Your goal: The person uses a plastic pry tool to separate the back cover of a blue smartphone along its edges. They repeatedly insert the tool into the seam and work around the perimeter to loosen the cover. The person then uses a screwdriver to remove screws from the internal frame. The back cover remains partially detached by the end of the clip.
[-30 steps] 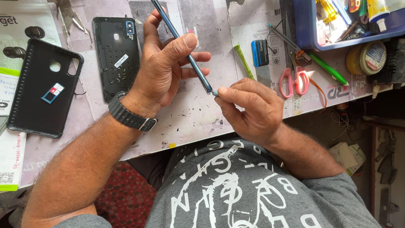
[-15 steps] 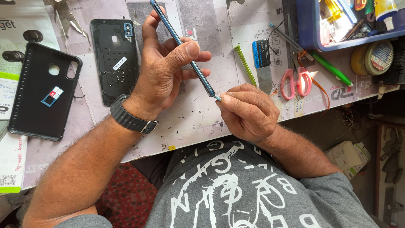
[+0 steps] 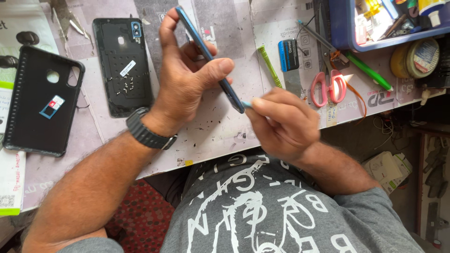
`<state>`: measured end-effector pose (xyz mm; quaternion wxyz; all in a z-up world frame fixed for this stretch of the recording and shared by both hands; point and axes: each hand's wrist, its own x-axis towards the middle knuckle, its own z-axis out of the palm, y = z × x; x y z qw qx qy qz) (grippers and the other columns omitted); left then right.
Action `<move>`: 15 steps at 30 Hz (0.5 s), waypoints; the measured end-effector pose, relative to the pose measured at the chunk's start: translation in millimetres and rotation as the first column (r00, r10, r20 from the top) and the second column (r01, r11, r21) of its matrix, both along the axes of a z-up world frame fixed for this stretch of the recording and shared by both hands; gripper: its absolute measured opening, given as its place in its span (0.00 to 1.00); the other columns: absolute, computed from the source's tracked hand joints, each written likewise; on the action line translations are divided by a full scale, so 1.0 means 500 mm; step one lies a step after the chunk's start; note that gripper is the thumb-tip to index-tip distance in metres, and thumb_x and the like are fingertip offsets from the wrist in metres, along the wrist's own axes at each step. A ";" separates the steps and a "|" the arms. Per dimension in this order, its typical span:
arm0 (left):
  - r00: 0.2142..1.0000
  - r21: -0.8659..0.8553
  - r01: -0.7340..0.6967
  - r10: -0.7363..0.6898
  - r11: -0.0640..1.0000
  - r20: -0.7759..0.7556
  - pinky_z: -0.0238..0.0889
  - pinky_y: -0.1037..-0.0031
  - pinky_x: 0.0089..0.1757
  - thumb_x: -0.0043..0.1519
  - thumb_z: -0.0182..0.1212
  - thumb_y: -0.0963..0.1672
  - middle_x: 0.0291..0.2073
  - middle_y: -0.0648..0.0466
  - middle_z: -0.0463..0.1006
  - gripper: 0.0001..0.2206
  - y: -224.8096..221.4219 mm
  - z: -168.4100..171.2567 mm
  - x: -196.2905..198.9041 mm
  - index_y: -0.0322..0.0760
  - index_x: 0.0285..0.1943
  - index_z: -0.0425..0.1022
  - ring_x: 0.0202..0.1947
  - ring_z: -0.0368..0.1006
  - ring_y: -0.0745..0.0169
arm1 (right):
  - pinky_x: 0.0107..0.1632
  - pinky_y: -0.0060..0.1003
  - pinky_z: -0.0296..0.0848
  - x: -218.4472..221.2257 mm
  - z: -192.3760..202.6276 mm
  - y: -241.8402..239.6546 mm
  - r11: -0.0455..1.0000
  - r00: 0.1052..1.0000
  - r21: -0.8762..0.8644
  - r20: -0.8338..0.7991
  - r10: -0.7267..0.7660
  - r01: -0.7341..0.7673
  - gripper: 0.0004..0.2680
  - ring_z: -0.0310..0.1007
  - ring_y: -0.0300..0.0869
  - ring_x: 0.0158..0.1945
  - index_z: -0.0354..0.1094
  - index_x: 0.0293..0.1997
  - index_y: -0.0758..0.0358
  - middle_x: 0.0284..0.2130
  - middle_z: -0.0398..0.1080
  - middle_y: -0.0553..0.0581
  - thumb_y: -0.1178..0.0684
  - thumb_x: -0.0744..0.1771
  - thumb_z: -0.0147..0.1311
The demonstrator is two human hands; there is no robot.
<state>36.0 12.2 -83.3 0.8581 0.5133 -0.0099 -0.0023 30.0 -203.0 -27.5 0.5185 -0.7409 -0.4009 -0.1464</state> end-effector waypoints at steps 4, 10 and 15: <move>0.998 -0.078 0.032 -0.036 0.996 -0.053 0.80 0.59 0.49 0.66 0.73 0.41 0.54 0.49 0.69 0.44 0.014 0.006 0.004 0.57 0.79 0.36 0.52 0.81 0.54 | 0.29 0.31 0.69 -0.001 0.037 -0.031 0.990 0.999 -0.140 -0.037 -0.032 0.027 0.12 0.70 0.38 0.30 0.66 0.54 0.68 0.37 0.72 0.60 0.67 0.67 0.62; 0.996 -0.133 0.084 -0.088 0.988 -0.030 0.80 0.54 0.50 0.67 0.72 0.43 0.54 0.49 0.70 0.41 0.037 0.028 0.013 0.60 0.78 0.38 0.56 0.81 0.50 | 0.33 0.34 0.73 0.026 0.016 -0.022 0.896 0.980 -0.443 -0.188 -0.062 -0.029 0.11 0.73 0.39 0.31 0.68 0.54 0.67 0.33 0.72 0.57 0.65 0.67 0.61; 0.986 -0.179 0.156 -0.163 0.971 -0.023 0.80 0.53 0.49 0.67 0.70 0.46 0.52 0.49 0.70 0.39 0.056 0.035 0.019 0.56 0.78 0.40 0.52 0.81 0.49 | 0.35 0.40 0.75 0.054 0.017 -0.023 0.751 0.992 -0.658 -0.051 -0.115 0.053 0.12 0.74 0.42 0.32 0.71 0.48 0.64 0.37 0.72 0.58 0.56 0.65 0.71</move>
